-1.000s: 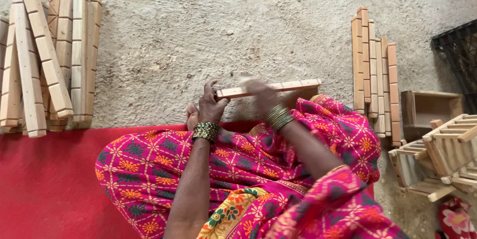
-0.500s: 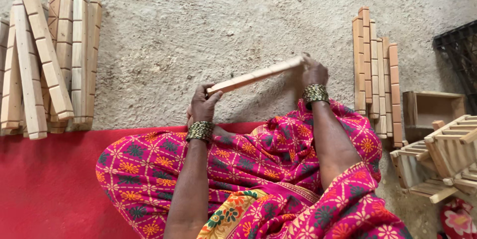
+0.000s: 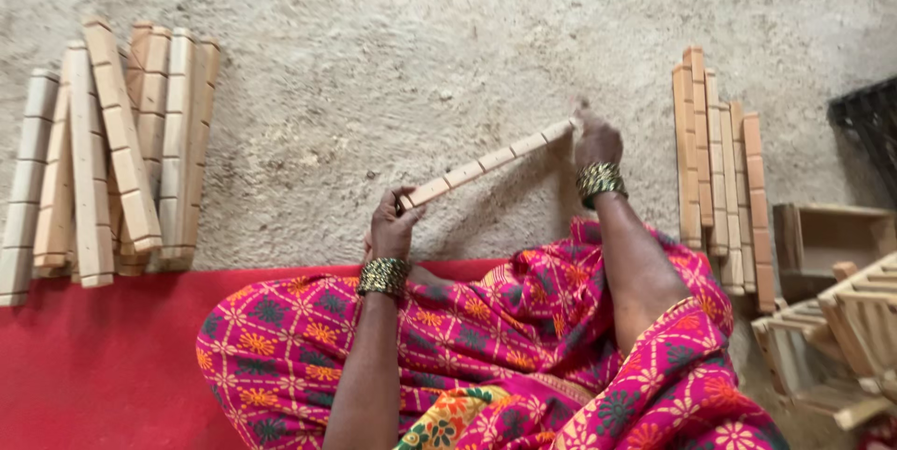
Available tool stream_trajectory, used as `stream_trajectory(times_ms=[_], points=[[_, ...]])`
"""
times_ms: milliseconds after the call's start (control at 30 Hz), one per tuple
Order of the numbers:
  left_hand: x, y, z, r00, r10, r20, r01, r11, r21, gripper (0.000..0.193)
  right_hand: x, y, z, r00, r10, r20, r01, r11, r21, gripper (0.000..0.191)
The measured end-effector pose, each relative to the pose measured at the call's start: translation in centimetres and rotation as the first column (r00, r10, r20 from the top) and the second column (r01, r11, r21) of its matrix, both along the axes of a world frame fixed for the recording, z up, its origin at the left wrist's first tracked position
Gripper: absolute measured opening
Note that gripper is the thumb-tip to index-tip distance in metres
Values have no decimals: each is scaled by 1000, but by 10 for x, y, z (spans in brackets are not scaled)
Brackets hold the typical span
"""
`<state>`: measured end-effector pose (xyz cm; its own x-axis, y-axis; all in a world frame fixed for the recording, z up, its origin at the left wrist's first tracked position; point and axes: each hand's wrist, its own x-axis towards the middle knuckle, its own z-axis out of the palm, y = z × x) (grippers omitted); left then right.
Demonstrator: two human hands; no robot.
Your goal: The person sits on a red mat and sands a rectangular wooden piece using a small sanding block. They hold the piece in one hand and rub the block along its length repeatedly, then place the finished piece aside and pick up another to continue the process.
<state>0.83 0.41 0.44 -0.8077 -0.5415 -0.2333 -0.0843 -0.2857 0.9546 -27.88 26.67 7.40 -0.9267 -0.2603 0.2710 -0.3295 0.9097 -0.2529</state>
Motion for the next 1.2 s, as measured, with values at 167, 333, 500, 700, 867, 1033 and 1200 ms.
stream_trajectory(times_ms=[167, 333, 500, 700, 867, 1033, 1200], points=[[-4, 1, -10, 997, 12, -72, -10, 1000, 27, 37, 60, -76, -14, 990, 65, 123, -21, 943, -331, 14], [-6, 1, -23, 991, 64, -115, -46, 987, 154, 36, 194, -140, -6, 706, 664, -247, -684, 729, 5, 32], [-3, -1, -21, 992, 32, -124, -3, 974, 228, 32, 189, -137, -6, 598, 746, -295, -771, 635, 43, 27], [0, 1, -4, 997, -25, -73, 36, 987, 155, 36, 41, -50, -18, 919, 352, -180, -215, 827, 520, 22], [1, -1, 5, 994, 18, -107, 29, 906, 423, 39, 7, 5, -3, 998, 67, 6, -67, 975, 210, 28], [10, -8, 3, 980, 35, -195, 67, 868, 492, 44, 20, 4, 2, 999, 42, 8, -41, 997, -60, 16], [10, -10, 7, 984, -2, -176, 83, 887, 455, 29, 35, -21, -18, 994, 96, -60, -87, 987, 133, 19]])
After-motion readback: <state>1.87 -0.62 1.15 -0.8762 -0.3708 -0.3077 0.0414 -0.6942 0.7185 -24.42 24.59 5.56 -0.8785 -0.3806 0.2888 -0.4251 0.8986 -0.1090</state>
